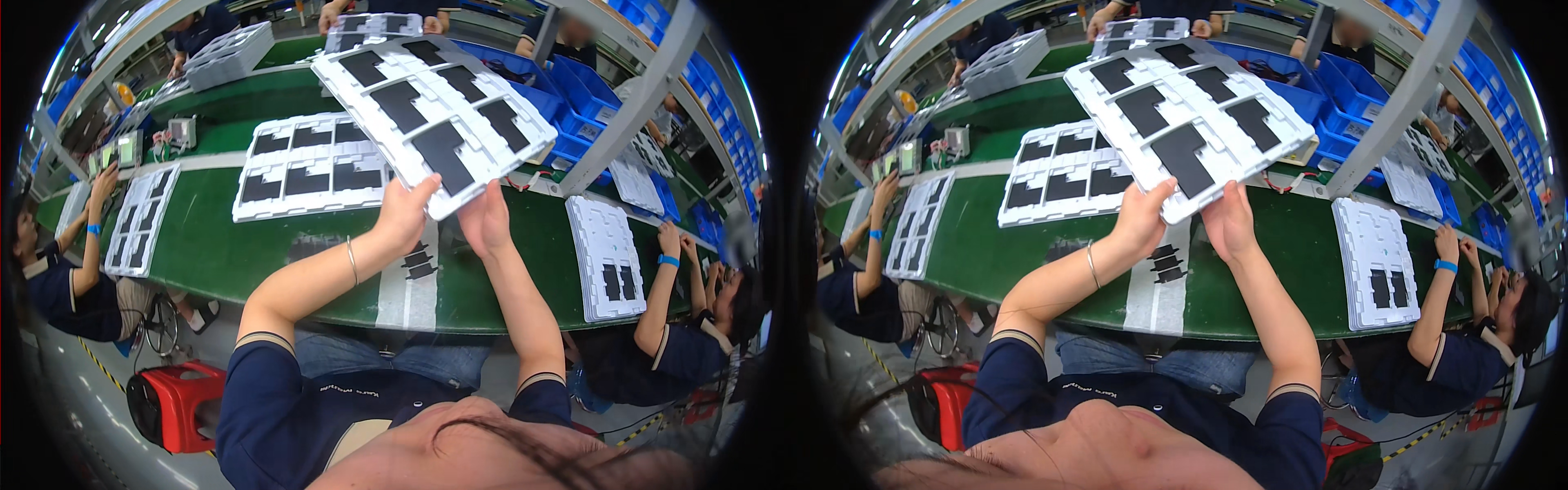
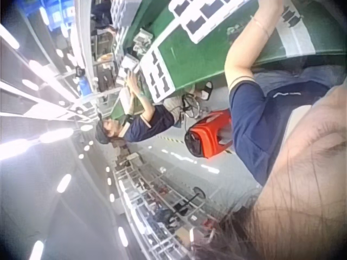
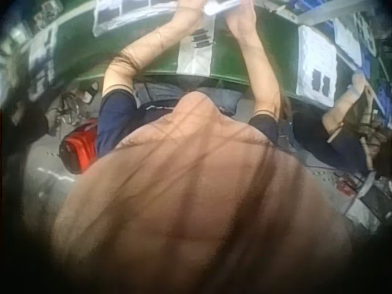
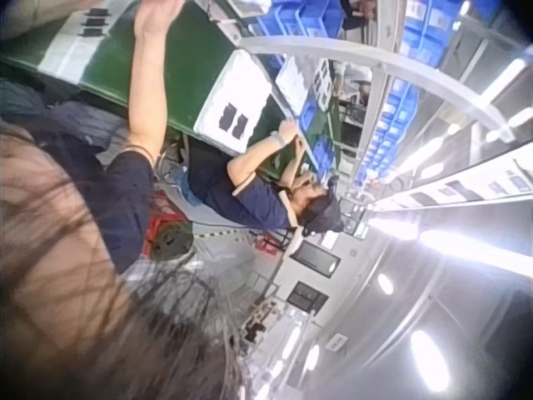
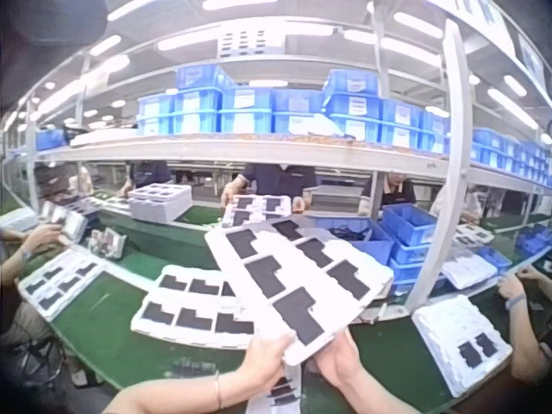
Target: Assembling components for an electronic device, possibly a display or screen housing, by applying adhesive strips and joining parts.
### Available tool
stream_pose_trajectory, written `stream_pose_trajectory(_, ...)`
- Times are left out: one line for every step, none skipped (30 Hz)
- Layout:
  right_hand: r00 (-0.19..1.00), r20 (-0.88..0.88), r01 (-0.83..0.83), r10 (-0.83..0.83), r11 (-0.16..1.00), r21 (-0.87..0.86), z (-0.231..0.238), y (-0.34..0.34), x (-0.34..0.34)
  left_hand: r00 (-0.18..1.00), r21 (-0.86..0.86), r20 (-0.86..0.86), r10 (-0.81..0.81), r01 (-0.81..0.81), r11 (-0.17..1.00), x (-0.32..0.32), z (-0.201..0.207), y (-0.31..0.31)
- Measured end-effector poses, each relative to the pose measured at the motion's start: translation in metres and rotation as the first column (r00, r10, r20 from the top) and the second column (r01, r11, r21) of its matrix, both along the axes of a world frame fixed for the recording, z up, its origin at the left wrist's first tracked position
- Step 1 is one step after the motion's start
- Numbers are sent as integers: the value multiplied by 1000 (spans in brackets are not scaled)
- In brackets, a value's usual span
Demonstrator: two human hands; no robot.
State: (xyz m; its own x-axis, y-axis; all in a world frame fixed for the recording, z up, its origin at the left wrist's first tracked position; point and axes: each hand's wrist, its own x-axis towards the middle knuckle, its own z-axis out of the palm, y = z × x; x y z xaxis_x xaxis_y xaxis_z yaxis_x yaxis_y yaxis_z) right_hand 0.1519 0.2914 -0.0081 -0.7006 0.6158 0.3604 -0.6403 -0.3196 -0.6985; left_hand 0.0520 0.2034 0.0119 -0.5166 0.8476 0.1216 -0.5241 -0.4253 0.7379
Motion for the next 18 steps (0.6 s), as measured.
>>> stream_pose_trajectory(997,30,73,-72,997,-32,8,-8,-4,1000,-13,10,-15,15,1000,2,-3,-11)
stream_pose_trajectory(987,61,152,-148,987,-60,13,-15,-7,999,-26,19,-36,37,999,4,-2,-21)
stream_pose_trajectory(988,67,143,-139,988,-57,14,-20,-9,998,-12,0,-63,63,998,2,-4,-29)
stream_pose_trajectory(987,69,151,-147,987,-62,14,-25,-9,999,-10,6,-54,54,998,1,-6,-37)
stream_pose_trajectory(986,69,160,-155,985,-67,14,-28,-9,995,-19,-6,-96,96,995,-2,-9,-46)
stream_pose_trajectory(986,71,154,-149,986,-64,13,-30,-10,990,-29,-17,-139,139,990,-5,-11,-54)
stream_pose_trajectory(989,69,132,-128,989,-59,12,-31,-11,974,-43,-99,-203,199,979,-14,-16,-63)
stream_pose_trajectory(992,66,108,-105,993,-53,10,-33,-13,976,-39,-97,-195,192,981,-21,-18,-74)
stream_pose_trajectory(992,82,99,-93,992,-73,8,-34,-13,985,-53,-61,-161,158,986,-28,-21,-83)
stream_pose_trajectory(992,82,98,-92,993,-71,5,-34,-13,992,-68,-25,-127,125,990,-38,-24,-92)
stream_pose_trajectory(992,122,54,-39,991,-121,0,-34,-15,991,25,-45,-128,129,991,-58,-37,-104)
stream_pose_trajectory(987,162,25,3,985,-170,-5,-31,-13,998,89,0,-57,56,994,-68,-35,-113)
stream_pose_trajectory(987,157,-18,45,985,-170,-12,-26,-12,998,139,45,34,-40,990,-79,-30,-123)
stream_pose_trajectory(986,157,-22,49,985,-171,-18,-23,-13,980,138,116,164,-179,974,-91,-28,-136)
stream_pose_trajectory(976,196,-55,94,979,-196,-24,-19,-13,952,147,130,276,-294,944,-105,-28,-148)
stream_pose_trajectory(963,233,-85,138,971,-222,-28,-17,-14,923,137,114,367,-381,914,-119,-26,-157)
stream_pose_trajectory(959,238,-102,155,970,-220,-28,-22,-20,915,131,190,355,-382,915,-138,-34,-173)
stream_pose_trajectory(958,239,-106,161,968,-225,-30,-24,-25,926,115,174,334,-356,927,-154,-46,-188)
